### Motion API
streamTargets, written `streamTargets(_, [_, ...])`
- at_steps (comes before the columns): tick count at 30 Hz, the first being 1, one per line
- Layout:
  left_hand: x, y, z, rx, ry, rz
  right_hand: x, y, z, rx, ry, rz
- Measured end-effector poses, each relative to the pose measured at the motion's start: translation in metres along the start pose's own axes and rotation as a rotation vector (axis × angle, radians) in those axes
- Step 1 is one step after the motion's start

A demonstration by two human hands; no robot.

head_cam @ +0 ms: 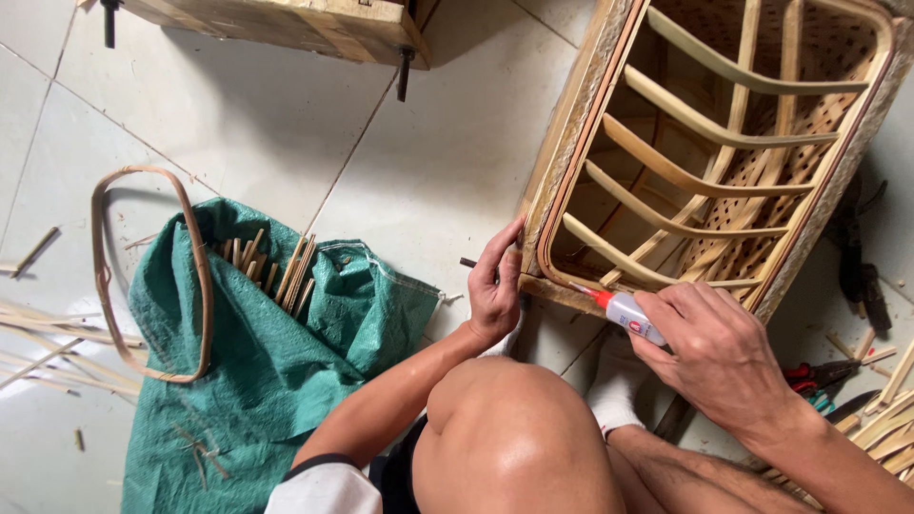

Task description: The person applies glue to the rim of a rectangular woven basket frame and uses a hammer to tap and secure the bamboo strips into place. They repeatedly apply glue and hammer the edges to ensure the frame is properly attached.

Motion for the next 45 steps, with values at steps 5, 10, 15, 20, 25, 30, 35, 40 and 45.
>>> streamTargets(5, [0.012,-0.001,0.013,-0.212,-0.077,-0.168,0.024,-0.039,-0.039,-0.147,0.001,0.029])
streamTargets(10, [0.051,-0.025,0.013,-0.057,-0.130,-0.116,0.105,-0.067,-0.061,-0.295,-0.229,-0.034])
streamTargets(15, [0.065,-0.036,0.000,-0.071,-0.087,0.064,0.168,-0.058,-0.043,-0.359,-0.554,-0.073])
streamTargets(20, [0.072,-0.038,-0.005,-0.018,-0.119,0.131,0.183,-0.052,-0.040,-0.330,-0.597,-0.038])
streamTargets(25, [0.072,-0.039,-0.006,0.017,-0.113,0.140,0.194,-0.042,-0.036,-0.388,-0.649,-0.011])
streamTargets(30, [0.073,-0.037,-0.006,0.042,-0.121,0.140,0.199,-0.038,-0.028,-0.457,-0.703,0.025])
streamTargets(35, [0.073,-0.039,-0.007,0.045,-0.127,0.143,0.203,-0.044,-0.029,-0.575,-0.754,0.060])
streamTargets(40, [0.075,-0.039,-0.009,0.035,-0.136,0.149,0.222,-0.078,-0.043,-0.658,-0.709,-0.066])
streamTargets(45, [0.076,-0.040,-0.012,0.050,-0.139,0.148,0.228,-0.079,-0.056,-0.634,-0.685,-0.059])
Point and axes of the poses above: each hand's wrist, its own x-axis towards the middle knuckle, its own y-axis out of the palm, z = x × y, the point moved 2 cm from there along x, towards the middle knuckle, and after that the axes turned 11 degrees about x, right-handed, at the moved point
